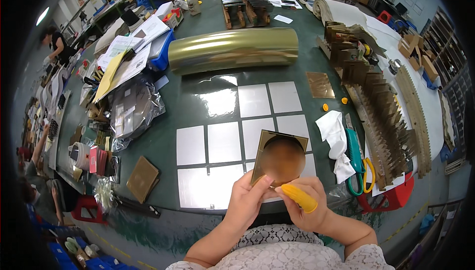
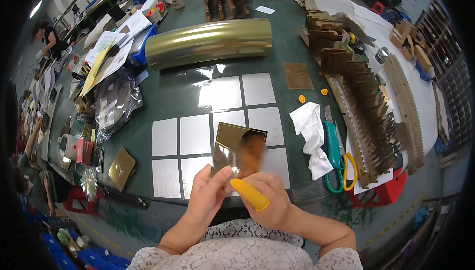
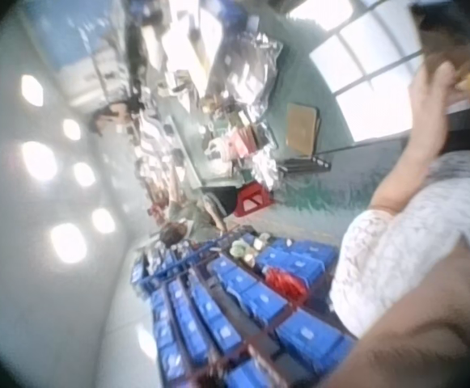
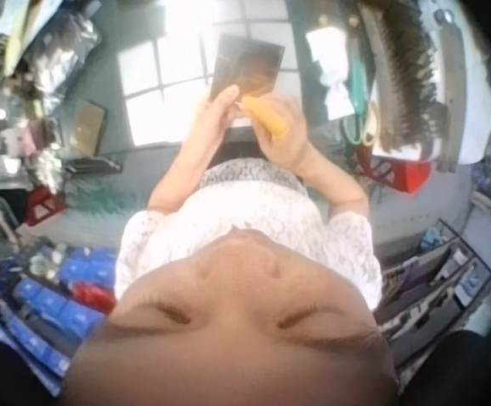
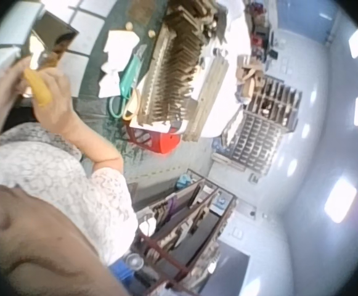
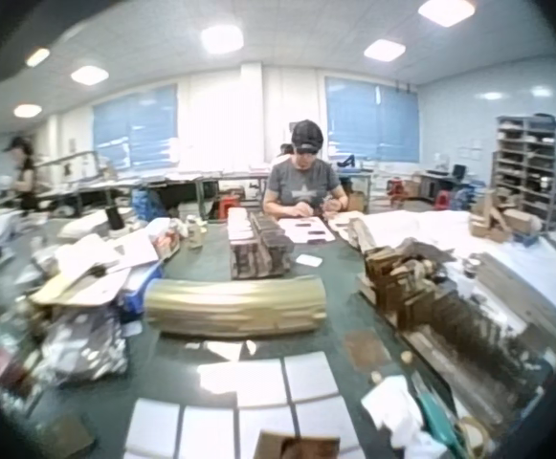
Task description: The person wipes the surface of small, square, gold-colored metal sheets using a white cloth. They handle the sheets one at a time, picking them up from a table, wiping both sides, and placing them back down.
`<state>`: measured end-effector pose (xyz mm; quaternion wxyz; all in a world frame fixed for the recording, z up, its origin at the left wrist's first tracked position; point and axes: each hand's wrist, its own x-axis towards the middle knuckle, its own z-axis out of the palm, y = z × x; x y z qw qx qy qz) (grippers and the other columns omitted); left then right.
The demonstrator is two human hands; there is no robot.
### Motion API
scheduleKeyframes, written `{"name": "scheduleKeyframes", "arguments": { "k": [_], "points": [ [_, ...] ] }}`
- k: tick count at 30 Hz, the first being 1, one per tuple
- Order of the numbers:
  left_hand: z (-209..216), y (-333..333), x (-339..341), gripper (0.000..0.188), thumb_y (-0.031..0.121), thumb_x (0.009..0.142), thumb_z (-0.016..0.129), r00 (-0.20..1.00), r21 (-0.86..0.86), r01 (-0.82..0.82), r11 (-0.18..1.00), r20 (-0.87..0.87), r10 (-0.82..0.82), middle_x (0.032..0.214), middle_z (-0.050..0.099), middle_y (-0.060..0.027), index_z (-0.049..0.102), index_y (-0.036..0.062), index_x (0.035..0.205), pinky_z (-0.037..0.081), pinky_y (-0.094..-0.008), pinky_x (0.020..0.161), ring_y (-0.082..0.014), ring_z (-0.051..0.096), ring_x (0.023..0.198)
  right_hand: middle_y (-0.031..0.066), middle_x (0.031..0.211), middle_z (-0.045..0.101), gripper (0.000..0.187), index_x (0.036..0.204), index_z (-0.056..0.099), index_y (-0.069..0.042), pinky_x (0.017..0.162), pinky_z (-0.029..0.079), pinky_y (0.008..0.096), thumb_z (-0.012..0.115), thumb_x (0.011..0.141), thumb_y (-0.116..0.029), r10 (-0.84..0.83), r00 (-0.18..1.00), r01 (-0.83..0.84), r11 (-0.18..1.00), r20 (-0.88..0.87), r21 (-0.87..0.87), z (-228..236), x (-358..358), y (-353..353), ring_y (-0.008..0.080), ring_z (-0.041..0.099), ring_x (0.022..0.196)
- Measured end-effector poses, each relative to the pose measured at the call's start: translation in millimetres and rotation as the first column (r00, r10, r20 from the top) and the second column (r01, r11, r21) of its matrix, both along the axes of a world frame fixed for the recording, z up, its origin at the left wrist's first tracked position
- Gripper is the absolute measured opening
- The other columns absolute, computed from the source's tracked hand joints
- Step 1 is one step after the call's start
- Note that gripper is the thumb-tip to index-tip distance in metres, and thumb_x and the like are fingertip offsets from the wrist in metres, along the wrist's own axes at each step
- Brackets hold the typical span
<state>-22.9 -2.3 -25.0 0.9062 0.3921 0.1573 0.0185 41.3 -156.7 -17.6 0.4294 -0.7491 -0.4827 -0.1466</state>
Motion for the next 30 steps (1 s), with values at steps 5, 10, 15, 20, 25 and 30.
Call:
{"name": "scheduleKeyframes", "arguments": {
  "k": [5, 10, 15, 20, 25, 30],
  "points": [
    [-2.8, 0.9, 2.6, 0.031, 0.014, 0.101, 0.055, 0.999, 0.004, 0.014, 1.000, 0.034, -0.014, 0.118, 0.064, -0.0159, 0.054, -0.0071, 0.123, 0.057, -0.0340, 0.089, -0.0204, 0.066, 0.104, 0.0103, 0.106, 0.064, 0.038, 0.110, 0.065, 0.004, 0.078, 0.049, 0.0359, 0.072, 0.074, 0.007, 0.084, 0.996, -0.084, 0.996, 0.011, 0.030, -2.2, -7.6, -7.3, 0.0280, 0.061, 0.094],
    [2.4, -3.2, 2.7, 0.034, 0.018, 0.099, 0.058, 0.999, 0.009, -0.007, 1.000, 0.042, 0.006, 0.114, 0.066, -0.0172, 0.051, -0.0043, 0.124, 0.059, -0.0305, 0.082, -0.0221, 0.069, 0.102, 0.0056, 0.099, 0.064, 0.029, 0.104, 0.069, -0.003, 0.074, 0.049, 0.0315, 0.073, 0.076, 0.005, 0.076, 0.997, -0.076, 0.997, -0.001, 0.016, 2.4, -13.3, -10.3, 0.0241, 0.059, 0.088],
    [-2.5, -3.4, 2.1, 0.035, 0.018, 0.100, 0.057, 0.999, 0.039, -0.017, 0.999, 0.052, 0.015, 0.117, 0.064, -0.0186, 0.050, -0.0047, 0.124, 0.059, -0.0356, 0.088, -0.0247, 0.068, 0.104, 0.0033, 0.096, 0.063, 0.025, 0.100, 0.072, -0.007, 0.071, 0.048, 0.0292, 0.073, 0.077, 0.004, 0.064, 0.998, -0.063, 0.998, -0.019, 0.012, 2.5, -17.5, -10.4, 0.0219, 0.058, 0.086],
    [-2.4, -3.6, 2.3, 0.035, 0.018, 0.100, 0.057, 0.998, 0.039, -0.026, 0.999, 0.054, 0.024, 0.118, 0.064, -0.0186, 0.050, -0.0049, 0.124, 0.059, -0.0356, 0.088, -0.0248, 0.067, 0.106, 0.0034, 0.096, 0.063, 0.026, 0.100, 0.072, -0.007, 0.070, 0.049, 0.0292, 0.073, 0.077, 0.004, 0.075, 0.997, -0.075, 0.997, -0.011, 0.009, 4.1, -18.7, -9.8, 0.0217, 0.058, 0.085],
    [-13.0, -0.4, 4.8, 0.043, 0.017, 0.097, 0.058, 0.999, -0.063, 0.013, 0.998, -0.050, -0.016, 0.125, 0.059, -0.0219, 0.045, -0.0045, 0.132, 0.056, -0.0407, 0.095, -0.0299, 0.063, 0.115, 0.0038, 0.097, 0.067, 0.027, 0.100, 0.069, -0.006, 0.071, 0.049, 0.0295, 0.071, 0.076, 0.007, 0.078, 0.997, -0.078, 0.997, 0.010, 0.025, 5.1, -18.5, -8.0, 0.0224, 0.061, 0.085],
    [-8.4, 4.1, 11.1, 0.076, 0.043, 0.091, 0.046, 0.953, -0.412, 0.240, 0.879, 0.271, -0.134, 0.151, 0.031, -0.0335, 0.025, 0.0036, 0.153, 0.030, -0.0551, 0.114, -0.0475, 0.033, 0.140, 0.0060, 0.094, 0.069, 0.025, 0.097, 0.067, -0.005, 0.072, 0.049, 0.0304, 0.069, 0.077, 0.009, 0.056, 0.992, -0.051, 0.998, -0.114, 0.042, 15.2, -16.2, -8.0, 0.0234, 0.065, 0.082]
  ]
}}
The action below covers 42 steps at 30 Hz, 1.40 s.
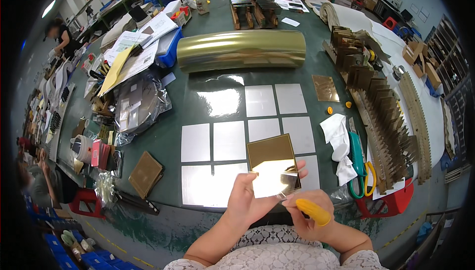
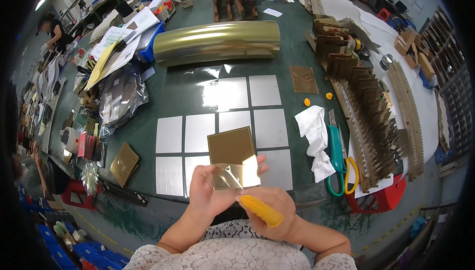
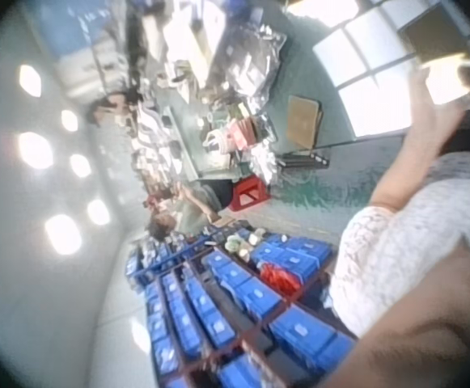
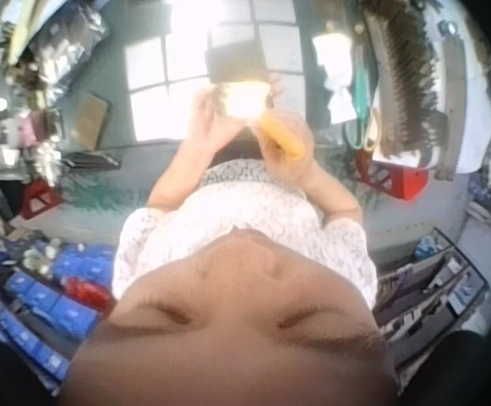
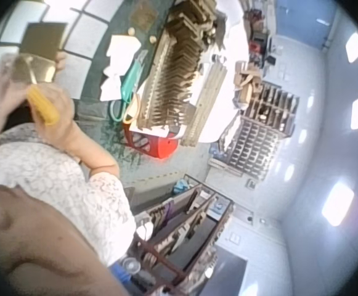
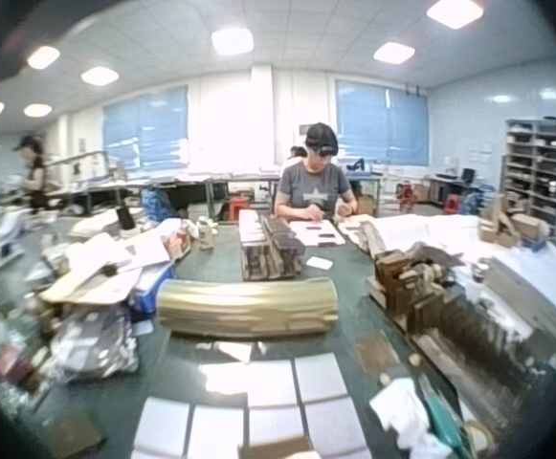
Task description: The person wipes the surface of small, square, gold-colored metal sheets using a white cloth. They handle the sheets one at a time, picking them up from a table, wiping both sides, and placing them back down.
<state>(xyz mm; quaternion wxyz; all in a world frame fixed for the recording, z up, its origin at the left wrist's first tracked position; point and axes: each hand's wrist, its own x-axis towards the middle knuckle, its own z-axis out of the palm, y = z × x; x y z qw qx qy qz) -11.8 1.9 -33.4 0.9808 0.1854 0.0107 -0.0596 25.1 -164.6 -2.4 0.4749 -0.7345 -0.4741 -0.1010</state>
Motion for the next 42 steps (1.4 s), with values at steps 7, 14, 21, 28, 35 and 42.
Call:
{"name": "scheduleKeyframes", "arguments": {
  "k": [7, 14, 21, 28, 35, 42],
  "points": [
    [7.7, -0.3, -0.5, 0.079, 0.061, 0.101, 0.020, 0.994, -0.098, 0.046, 0.994, -0.098, -0.056, 0.151, 0.027, -0.0360, 0.021, 0.0027, 0.154, 0.026, -0.0581, 0.114, -0.0493, 0.029, 0.140, 0.0107, 0.096, 0.067, 0.026, 0.103, 0.060, -0.001, 0.077, 0.049, 0.0331, 0.064, 0.081, 0.013, 0.010, 0.993, -0.001, 0.997, -0.120, 0.074, 1.2, 4.0, -0.8, 0.0249, 0.064, 0.086],
    [1.8, 1.3, -1.8, 0.070, 0.050, 0.105, 0.023, 0.995, -0.258, -0.088, 0.962, -0.067, 0.073, 0.150, 0.030, -0.0337, 0.023, -0.0015, 0.152, 0.029, -0.0564, 0.115, -0.0468, 0.027, 0.142, 0.0121, 0.097, 0.066, 0.027, 0.110, 0.057, 0.003, 0.078, 0.048, 0.0323, 0.063, 0.085, 0.011, 0.134, 0.948, -0.101, 0.987, -0.288, 0.126, -5.2, 1.3, -6.0, 0.0234, 0.062, 0.086],
    [7.2, 6.3, 10.7, 0.064, 0.047, 0.101, 0.046, 0.962, -0.412, -0.269, 0.871, -0.162, 0.220, 0.143, 0.039, -0.0250, 0.037, 0.0025, 0.145, 0.035, -0.0513, 0.109, -0.0393, 0.038, 0.134, 0.0113, 0.096, 0.063, 0.036, 0.125, 0.052, 0.003, 0.076, 0.051, 0.0306, 0.060, 0.090, 0.009, 0.333, 0.688, -0.129, 0.931, -0.645, 0.343, 7.7, -20.0, -42.2, 0.0181, 0.062, 0.085],
    [-8.2, 17.4, -3.2, 0.067, 0.056, 0.099, 0.043, 0.977, -0.388, -0.203, 0.899, -0.022, 0.211, 0.141, 0.045, -0.0256, 0.043, 0.0055, 0.144, 0.034, -0.0535, 0.109, -0.0402, 0.043, 0.132, 0.0091, 0.098, 0.061, 0.043, 0.131, 0.051, 0.003, 0.075, 0.047, 0.0260, 0.059, 0.090, 0.009, -0.039, 0.580, 0.248, 0.960, -0.813, 0.131, 17.7, -15.7, -133.7, 0.0124, 0.057, 0.087],
    [-9.1, 3.4, -1.3, 0.072, 0.059, 0.099, 0.040, 0.998, -0.368, -0.033, 0.929, 0.044, 0.053, 0.141, 0.044, -0.0278, 0.040, 0.0035, 0.145, 0.037, -0.0537, 0.107, -0.0412, 0.045, 0.129, 0.0118, 0.104, 0.056, 0.040, 0.120, 0.057, 0.001, 0.081, 0.046, 0.0348, 0.069, 0.082, 0.003, -0.455, 0.890, 0.410, 0.829, -0.034, -0.380, -41.2, 14.9, -127.5, 0.0271, 0.056, 0.095],
    [-9.5, -0.3, 0.5, 0.073, 0.058, 0.101, 0.034, 1.000, -0.344, -0.012, 0.939, 0.021, 0.020, 0.140, 0.044, -0.0303, 0.039, 0.0009, 0.145, 0.040, -0.0553, 0.105, -0.0428, 0.049, 0.125, 0.0166, 0.117, 0.058, 0.038, 0.113, 0.059, 0.001, 0.094, 0.042, 0.0450, 0.074, 0.079, -0.003, -0.582, 0.784, 0.621, 0.741, 0.216, -0.256, -14.6, 45.8, -110.8, 0.0372, 0.053, 0.108]
  ]
}}
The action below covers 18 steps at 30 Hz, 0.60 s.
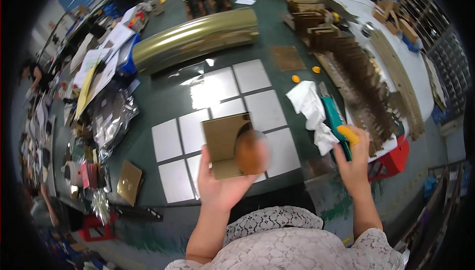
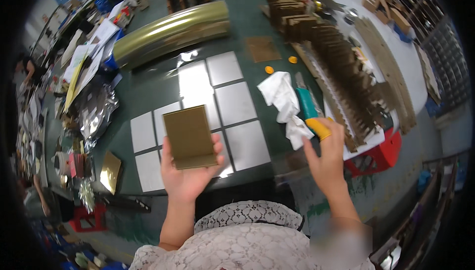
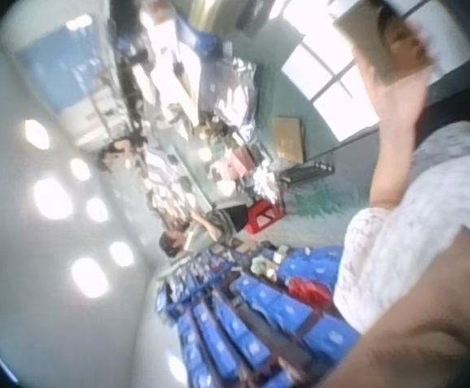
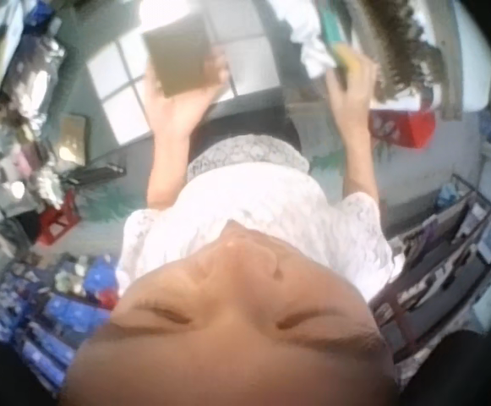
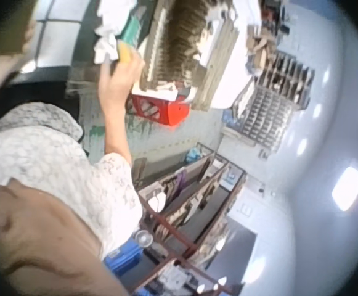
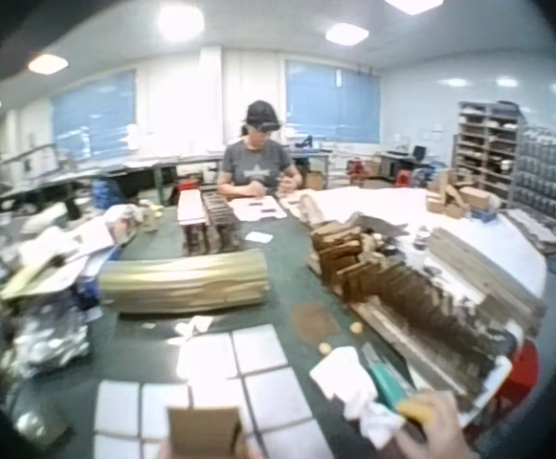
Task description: The person wipes the surface of small, square, gold-colored metal sheets using a white cloth. They handle the sheets one at a time, picking them up from a table, wiping both sides, and placing them back down.
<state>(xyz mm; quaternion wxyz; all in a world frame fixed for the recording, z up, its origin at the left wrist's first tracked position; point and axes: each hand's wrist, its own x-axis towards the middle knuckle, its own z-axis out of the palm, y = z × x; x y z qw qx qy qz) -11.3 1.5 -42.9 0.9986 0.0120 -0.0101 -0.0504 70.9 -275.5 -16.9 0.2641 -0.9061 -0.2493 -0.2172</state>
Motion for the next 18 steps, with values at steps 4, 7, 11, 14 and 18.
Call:
{"name": "scheduleKeyframes", "arguments": {
  "k": [4, 7, 11, 14, 18],
  "points": [
    [-3.1, -0.2, 1.3, 0.077, 0.061, 0.101, 0.025, 0.997, -0.024, 0.073, 0.997, 0.001, -0.073, 0.141, 0.042, -0.0328, 0.034, 0.0012, 0.148, 0.039, -0.0563, 0.104, -0.0450, 0.049, 0.125, 0.0161, 0.110, 0.059, 0.029, 0.100, 0.057, 0.000, 0.087, 0.042, 0.0440, 0.075, 0.079, -0.007, 0.035, 0.997, -0.037, 0.999, -0.073, -0.037, -10.0, 28.4, 18.4, 0.0372, 0.053, 0.101],
    [-4.9, 3.9, -1.8, 0.079, 0.062, 0.100, 0.021, 0.995, -0.013, 0.099, 0.995, -0.016, -0.099, 0.142, 0.040, -0.0334, 0.031, 0.0016, 0.150, 0.039, -0.0569, 0.104, -0.0462, 0.048, 0.126, 0.0176, 0.100, 0.056, 0.028, 0.097, 0.055, 0.001, 0.082, 0.041, 0.0437, 0.075, 0.079, -0.007, -0.004, 0.989, -0.007, 0.997, -0.146, -0.075, -23.1, 36.6, 23.1, 0.0381, 0.052, 0.094],
    [-16.7, 5.7, 0.9, 0.081, 0.060, 0.102, 0.020, 0.989, -0.069, 0.092, 0.993, 0.119, -0.084, 0.146, 0.034, -0.0353, 0.021, -0.0041, 0.151, 0.036, -0.0561, 0.108, -0.0460, 0.043, 0.132, 0.0177, 0.099, 0.055, 0.027, 0.097, 0.056, 0.001, 0.082, 0.041, 0.0434, 0.075, 0.079, -0.005, -0.015, 0.986, 0.003, 0.997, -0.165, -0.073, -25.6, 40.1, 25.0, 0.0374, 0.052, 0.093],
    [-18.4, 5.4, 3.3, 0.080, 0.060, 0.102, 0.019, 0.988, -0.021, 0.101, 0.995, 0.121, -0.098, 0.146, 0.034, -0.0347, 0.020, -0.0036, 0.151, 0.036, -0.0565, 0.109, -0.0461, 0.043, 0.132, 0.0169, 0.099, 0.055, 0.026, 0.099, 0.057, 0.000, 0.082, 0.041, 0.0427, 0.074, 0.079, -0.004, 0.026, 0.992, -0.027, 1.000, -0.120, -0.007, -7.4, 35.0, 31.0, 0.0368, 0.052, 0.092],
    [-15.9, 1.9, 4.9, 0.079, 0.060, 0.102, 0.019, 0.985, 0.022, 0.140, 0.990, 0.100, -0.142, 0.148, 0.034, -0.0333, 0.020, -0.0009, 0.152, 0.036, -0.0568, 0.109, -0.0465, 0.042, 0.133, 0.0153, 0.098, 0.057, 0.031, 0.104, 0.060, -0.002, 0.078, 0.044, 0.0400, 0.073, 0.076, -0.003, 0.130, 0.989, -0.118, 0.981, -0.072, 0.155, 12.2, 31.3, 35.4, 0.0346, 0.055, 0.087]
  ]
}}
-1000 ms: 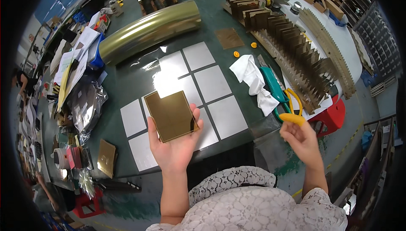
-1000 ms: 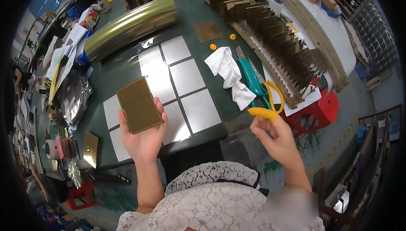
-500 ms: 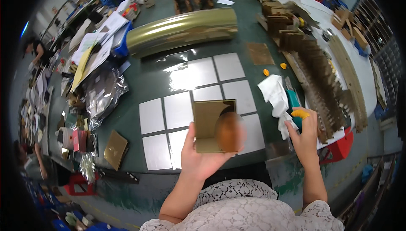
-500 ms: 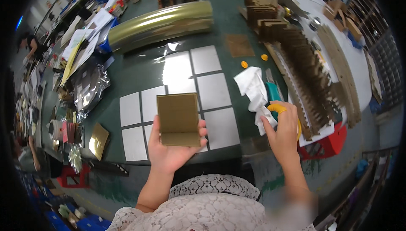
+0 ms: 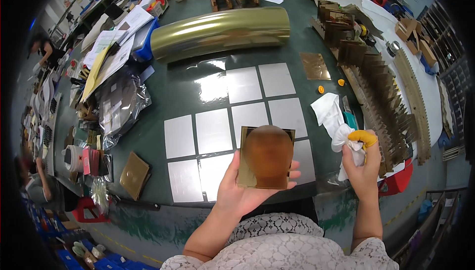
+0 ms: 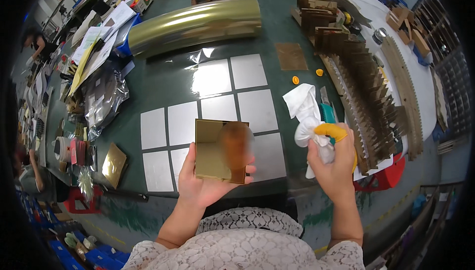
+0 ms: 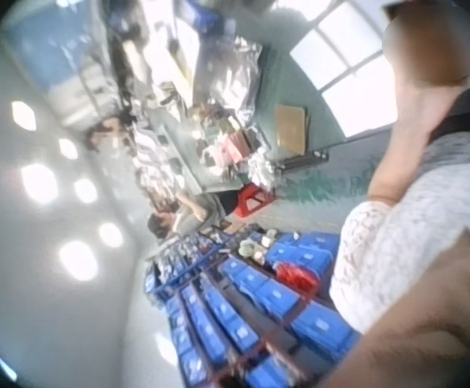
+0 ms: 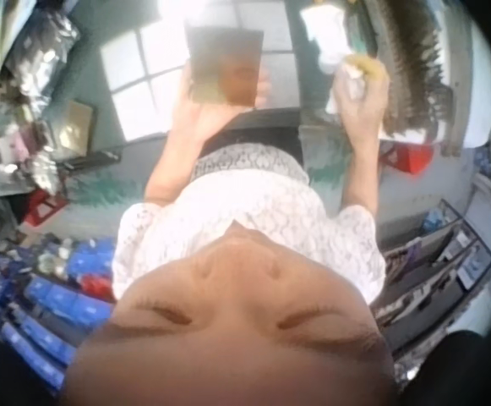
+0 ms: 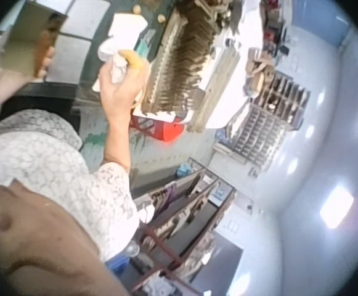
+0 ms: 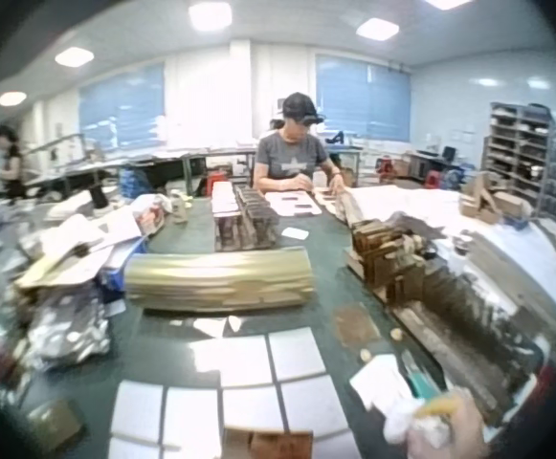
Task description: The person wipes the surface of small, square, gold-colored metal sheets using a white cloth. They handle the sheets one at a time, picking them up from a table, wiping both sides, and placing them back down.
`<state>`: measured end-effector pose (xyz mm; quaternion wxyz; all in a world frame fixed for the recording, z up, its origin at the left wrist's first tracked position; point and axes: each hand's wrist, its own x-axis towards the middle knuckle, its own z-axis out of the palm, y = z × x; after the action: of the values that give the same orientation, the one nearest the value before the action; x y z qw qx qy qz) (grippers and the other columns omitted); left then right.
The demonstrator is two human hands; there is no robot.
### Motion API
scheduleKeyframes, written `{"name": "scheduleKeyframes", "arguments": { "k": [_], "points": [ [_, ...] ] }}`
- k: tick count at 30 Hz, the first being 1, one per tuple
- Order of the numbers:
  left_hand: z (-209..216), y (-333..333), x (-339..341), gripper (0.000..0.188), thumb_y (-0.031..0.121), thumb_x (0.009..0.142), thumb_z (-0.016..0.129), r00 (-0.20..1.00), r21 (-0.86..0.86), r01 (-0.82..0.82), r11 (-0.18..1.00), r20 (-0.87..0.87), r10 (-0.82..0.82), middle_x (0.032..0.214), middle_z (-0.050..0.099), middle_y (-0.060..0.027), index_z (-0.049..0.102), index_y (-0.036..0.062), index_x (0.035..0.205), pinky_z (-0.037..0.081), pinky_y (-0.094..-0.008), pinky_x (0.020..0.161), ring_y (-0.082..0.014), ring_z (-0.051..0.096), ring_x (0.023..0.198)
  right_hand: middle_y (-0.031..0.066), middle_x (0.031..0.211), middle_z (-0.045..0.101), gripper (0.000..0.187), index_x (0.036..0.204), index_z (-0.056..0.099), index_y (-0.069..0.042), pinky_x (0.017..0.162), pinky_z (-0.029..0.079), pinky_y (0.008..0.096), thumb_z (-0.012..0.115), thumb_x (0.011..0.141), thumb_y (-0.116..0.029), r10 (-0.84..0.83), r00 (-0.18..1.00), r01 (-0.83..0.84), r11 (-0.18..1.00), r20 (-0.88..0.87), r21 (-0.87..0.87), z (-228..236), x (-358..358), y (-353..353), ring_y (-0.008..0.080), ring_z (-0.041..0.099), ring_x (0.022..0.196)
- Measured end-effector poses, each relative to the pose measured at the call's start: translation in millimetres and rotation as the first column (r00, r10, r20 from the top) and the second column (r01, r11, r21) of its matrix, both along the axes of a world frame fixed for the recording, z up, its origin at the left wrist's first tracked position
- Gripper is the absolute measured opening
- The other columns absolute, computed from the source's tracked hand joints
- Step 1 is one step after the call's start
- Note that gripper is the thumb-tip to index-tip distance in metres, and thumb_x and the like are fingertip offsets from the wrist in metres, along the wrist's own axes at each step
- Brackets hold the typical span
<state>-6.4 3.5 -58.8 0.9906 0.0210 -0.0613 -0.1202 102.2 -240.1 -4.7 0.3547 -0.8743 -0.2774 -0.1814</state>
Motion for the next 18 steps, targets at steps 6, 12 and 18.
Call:
{"name": "scheduleKeyframes", "arguments": {
  "k": [6, 12, 18],
  "points": [
    [13.1, -8.0, -2.8, 0.077, 0.060, 0.102, 0.021, 0.997, 0.294, 0.055, 0.954, -0.068, -0.036, 0.149, 0.034, -0.0304, 0.020, 0.0020, 0.153, 0.035, -0.0558, 0.110, -0.0443, 0.042, 0.134, 0.0141, 0.092, 0.058, 0.034, 0.104, 0.061, -0.001, 0.072, 0.047, 0.0380, 0.075, 0.073, 0.001, 0.214, 0.977, -0.212, 0.975, -0.025, 0.073, 23.4, -9.2, 36.3, 0.0315, 0.058, 0.081],
    [26.2, -17.2, -7.8, 0.073, 0.056, 0.103, 0.018, 0.992, 0.420, 0.027, 0.907, -0.125, 0.029, 0.150, 0.038, -0.0221, 0.021, 0.0033, 0.153, 0.034, -0.0558, 0.112, -0.0400, 0.045, 0.133, 0.0136, 0.092, 0.057, 0.037, 0.101, 0.062, 0.001, 0.068, 0.044, 0.0396, 0.078, 0.067, 0.002, 0.378, 0.912, -0.388, 0.921, 0.158, 0.037, 20.0, -6.4, 69.9, 0.0312, 0.056, 0.078],
    [29.6, -13.9, -8.6, 0.071, 0.055, 0.104, 0.016, 0.991, 0.433, 0.009, 0.902, -0.125, 0.050, 0.149, 0.040, -0.0203, 0.022, 0.0038, 0.153, 0.036, -0.0558, 0.111, -0.0384, 0.048, 0.131, 0.0132, 0.093, 0.057, 0.035, 0.098, 0.063, 0.003, 0.070, 0.044, 0.0398, 0.079, 0.067, 0.001, 0.393, 0.898, -0.381, 0.919, 0.200, -0.096, 23.8, -6.5, 71.3, 0.0303, 0.056, 0.078]
  ]
}}
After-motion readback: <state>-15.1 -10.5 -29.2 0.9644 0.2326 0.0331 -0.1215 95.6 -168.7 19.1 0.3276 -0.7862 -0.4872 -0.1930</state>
